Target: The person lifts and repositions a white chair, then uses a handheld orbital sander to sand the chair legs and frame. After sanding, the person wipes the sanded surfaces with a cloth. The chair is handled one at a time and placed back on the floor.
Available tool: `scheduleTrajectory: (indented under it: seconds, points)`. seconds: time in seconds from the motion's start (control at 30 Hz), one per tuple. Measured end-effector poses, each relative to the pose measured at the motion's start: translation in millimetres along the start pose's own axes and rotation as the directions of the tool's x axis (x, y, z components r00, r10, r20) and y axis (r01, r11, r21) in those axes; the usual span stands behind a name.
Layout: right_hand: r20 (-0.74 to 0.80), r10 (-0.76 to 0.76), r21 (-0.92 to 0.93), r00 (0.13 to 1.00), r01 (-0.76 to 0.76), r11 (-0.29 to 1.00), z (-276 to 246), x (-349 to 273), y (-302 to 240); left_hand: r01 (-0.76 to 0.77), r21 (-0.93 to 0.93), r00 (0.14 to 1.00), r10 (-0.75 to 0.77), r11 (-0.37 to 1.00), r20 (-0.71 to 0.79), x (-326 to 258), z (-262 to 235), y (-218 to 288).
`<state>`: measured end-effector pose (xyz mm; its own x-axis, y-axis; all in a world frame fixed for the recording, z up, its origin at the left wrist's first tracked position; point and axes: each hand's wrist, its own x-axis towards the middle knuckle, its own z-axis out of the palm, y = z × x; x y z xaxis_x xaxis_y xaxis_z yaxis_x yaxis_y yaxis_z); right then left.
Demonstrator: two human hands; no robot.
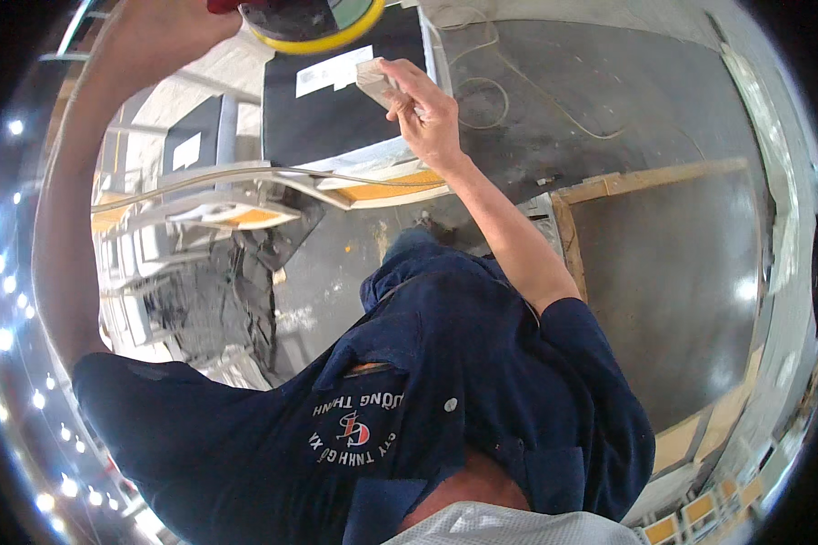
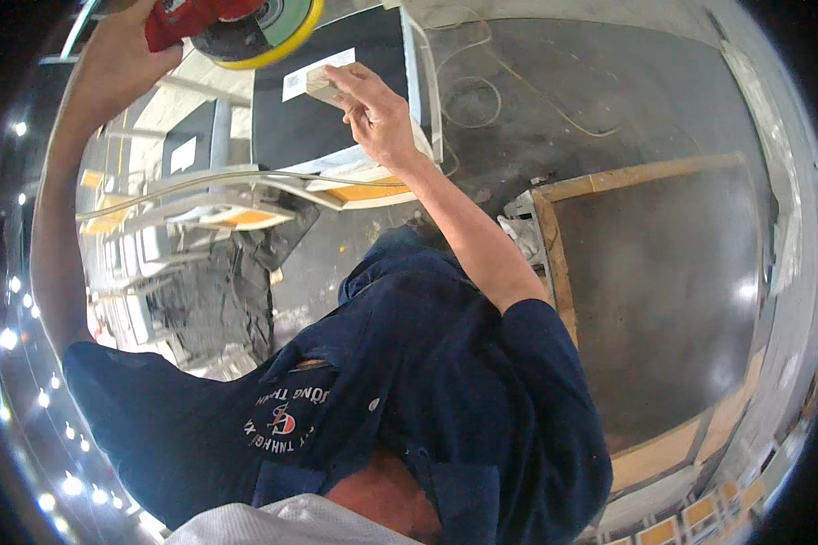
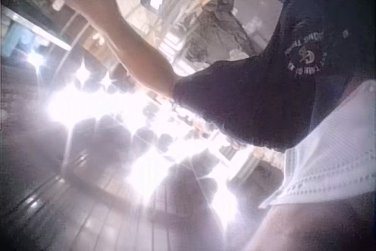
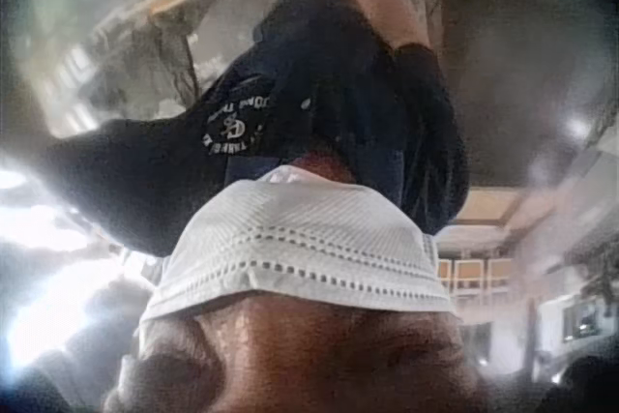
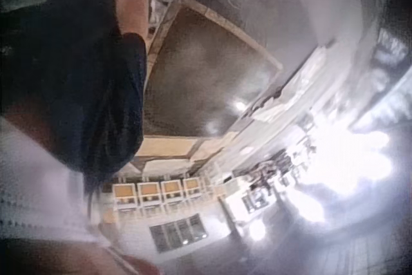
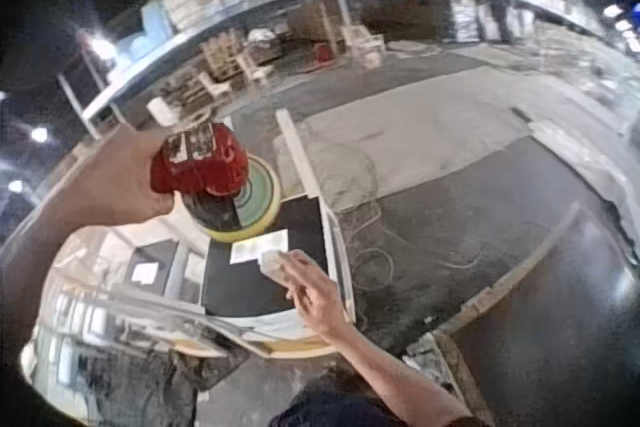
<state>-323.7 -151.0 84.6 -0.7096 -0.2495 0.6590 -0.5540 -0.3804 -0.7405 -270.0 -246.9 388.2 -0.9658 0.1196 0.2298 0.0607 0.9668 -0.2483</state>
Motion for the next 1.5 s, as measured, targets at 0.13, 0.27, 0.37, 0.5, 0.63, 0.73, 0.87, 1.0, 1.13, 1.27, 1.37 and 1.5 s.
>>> scheduleTrajectory:
  seconds: [0.13, 0.27, 0.37, 0.5, 0.63, 0.73, 0.87, 1.0, 1.13, 1.27, 1.37, 1.5]
  points:
    - [-0.021, 0.207, 0.016, 0.978, -0.207, 0.978, -1.9, -5.4, -9.7, 0.3, -0.042, 0.916, -0.275, 0.953, 0.292, -1.8, -9.3, 18.9]
    - [-0.029, 0.166, -0.004, 0.986, -0.167, 0.986, -2.8, -4.3, -0.8, 0.068, -0.026, 0.982, -0.063, 0.997, 0.179, 1.0, 19.1, 6.2]
    - [-0.029, 0.194, -0.005, 0.981, -0.194, 0.981, -4.5, -5.8, -1.0, 0.083, 0.01, 0.965, -0.083, 0.997, 0.248, 5.4, 29.3, 12.1]
    - [-0.01, 0.239, -0.039, 0.971, -0.239, 0.97, -7.7, -4.2, 2.2, 0.018, 0.069, 0.967, -0.035, 0.997, 0.253, 13.7, 37.3, 13.9]
    - [0.006, 0.197, -0.073, 0.98, -0.196, 0.978, -10.1, -0.8, -1.6, 0.092, 0.068, 0.96, -0.106, 0.993, 0.259, 31.1, 45.3, -4.1]
    - [0.003, 0.21, 0.008, 0.978, -0.21, 0.978, -7.9, 0.8, 0.3, 0.103, 0.097, 0.979, -0.118, 0.99, 0.166, 37.7, 47.4, -20.5]
    - [0.111, 0.253, 0.047, 0.961, -0.26, 0.965, -19.1, 9.7, 6.0, 0.24, -0.026, 0.964, -0.235, 0.97, 0.127, 30.0, 38.7, -35.1]
    - [0.382, 0.318, -0.147, 0.868, -0.282, 0.948, -42.5, 41.8, 11.1, 0.389, -0.039, 0.916, -0.382, 0.92, 0.127, 24.1, 21.8, -21.2]
    - [0.461, 0.127, -0.122, 0.878, -0.079, 0.989, -42.1, 51.5, 29.0, 0.471, 0.014, 0.861, -0.463, 0.882, 0.21, 28.6, 13.6, 8.5]
    - [0.497, 0.069, -0.086, 0.865, -0.029, 0.996, -40.0, 55.0, 30.0, 0.687, 0.053, 0.631, -0.631, 0.725, 0.451, 24.8, 19.9, -16.6]
    - [0.483, 0.044, -0.078, 0.874, -0.007, 0.997, -42.7, 55.6, 29.6, 0.672, 0.025, 0.618, -0.579, 0.74, 0.533, 34.8, 25.8, -4.7]
    - [0.467, 0.007, -0.034, 0.884, 0.01, 0.999, -44.8, 59.1, 30.8, 0.688, -0.01, 0.581, -0.543, 0.725, 0.606, 31.3, 38.3, -6.8]
